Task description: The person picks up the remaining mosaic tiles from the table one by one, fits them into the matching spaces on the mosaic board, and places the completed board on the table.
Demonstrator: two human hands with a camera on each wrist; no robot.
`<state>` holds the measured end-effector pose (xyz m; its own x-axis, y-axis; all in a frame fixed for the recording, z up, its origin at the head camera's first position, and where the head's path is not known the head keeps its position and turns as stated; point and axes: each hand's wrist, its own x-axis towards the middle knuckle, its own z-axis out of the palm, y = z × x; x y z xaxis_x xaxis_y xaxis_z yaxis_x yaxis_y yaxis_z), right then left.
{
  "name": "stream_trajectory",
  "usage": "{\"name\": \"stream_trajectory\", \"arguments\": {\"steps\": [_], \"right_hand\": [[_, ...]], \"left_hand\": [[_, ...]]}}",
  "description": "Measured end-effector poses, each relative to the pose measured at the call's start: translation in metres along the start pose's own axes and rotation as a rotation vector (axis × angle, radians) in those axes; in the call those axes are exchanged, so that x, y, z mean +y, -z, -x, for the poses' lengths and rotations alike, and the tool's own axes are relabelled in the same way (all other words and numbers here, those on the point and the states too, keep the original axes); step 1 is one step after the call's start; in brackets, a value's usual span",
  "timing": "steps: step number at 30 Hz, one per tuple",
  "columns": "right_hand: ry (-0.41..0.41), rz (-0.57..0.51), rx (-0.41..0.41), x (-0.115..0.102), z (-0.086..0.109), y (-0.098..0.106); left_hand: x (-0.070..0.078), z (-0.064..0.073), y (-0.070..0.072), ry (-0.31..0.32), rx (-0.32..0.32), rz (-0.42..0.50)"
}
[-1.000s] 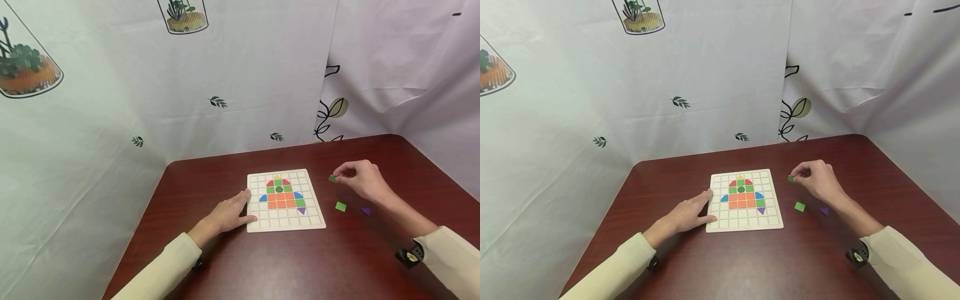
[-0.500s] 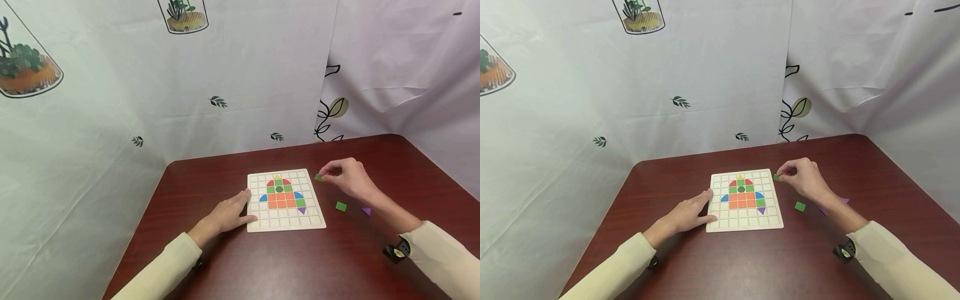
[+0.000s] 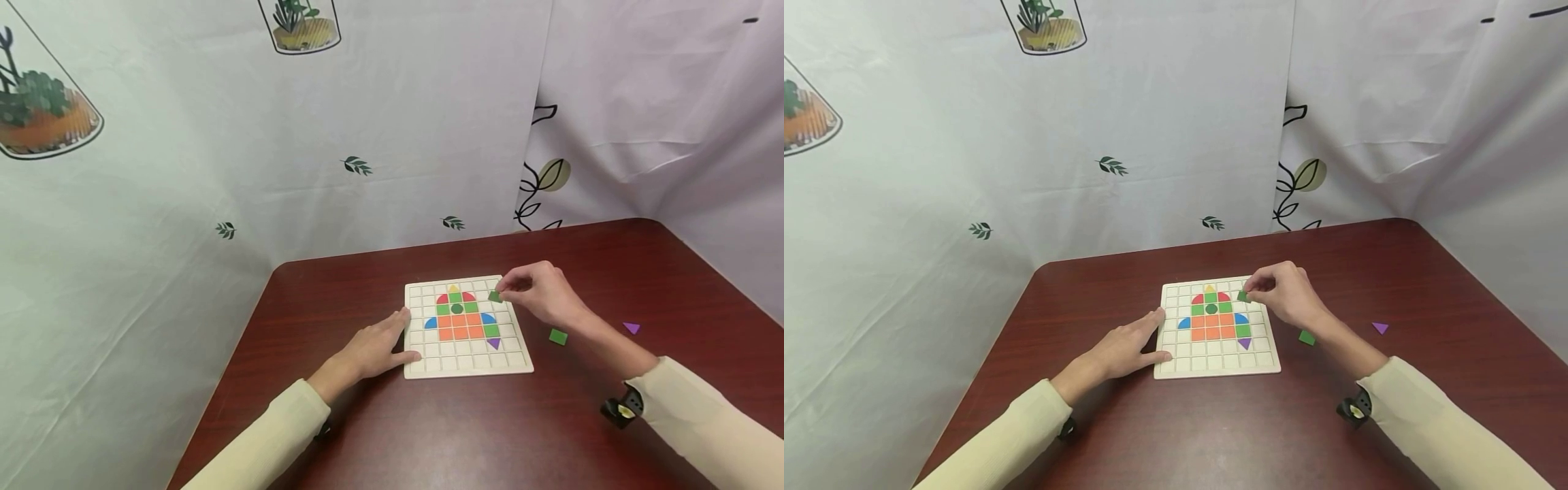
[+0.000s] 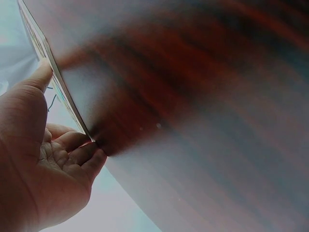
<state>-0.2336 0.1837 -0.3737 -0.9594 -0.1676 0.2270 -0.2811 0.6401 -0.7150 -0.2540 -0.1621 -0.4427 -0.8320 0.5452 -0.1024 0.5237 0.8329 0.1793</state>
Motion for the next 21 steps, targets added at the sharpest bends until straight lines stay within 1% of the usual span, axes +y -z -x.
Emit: {"name": "stream_trajectory", "arguments": {"steps": [4,10,21], "right_hand": [[-0.003,-0.015,-0.021,-0.002,-0.001,-0.008],[-0.027,-0.060,-0.074,-0.003,-0.003,-0.022],[0.003,-0.104,-0.188,-0.002,-0.004,-0.048]], "left_hand": [[0.000,0.000,0.000,-0.004,0.002,0.004],[0.000,-0.001,0.000,-0.005,0.001,0.008],[0.000,0.000,0.001,-0.001,-0.002,0.012]]}}
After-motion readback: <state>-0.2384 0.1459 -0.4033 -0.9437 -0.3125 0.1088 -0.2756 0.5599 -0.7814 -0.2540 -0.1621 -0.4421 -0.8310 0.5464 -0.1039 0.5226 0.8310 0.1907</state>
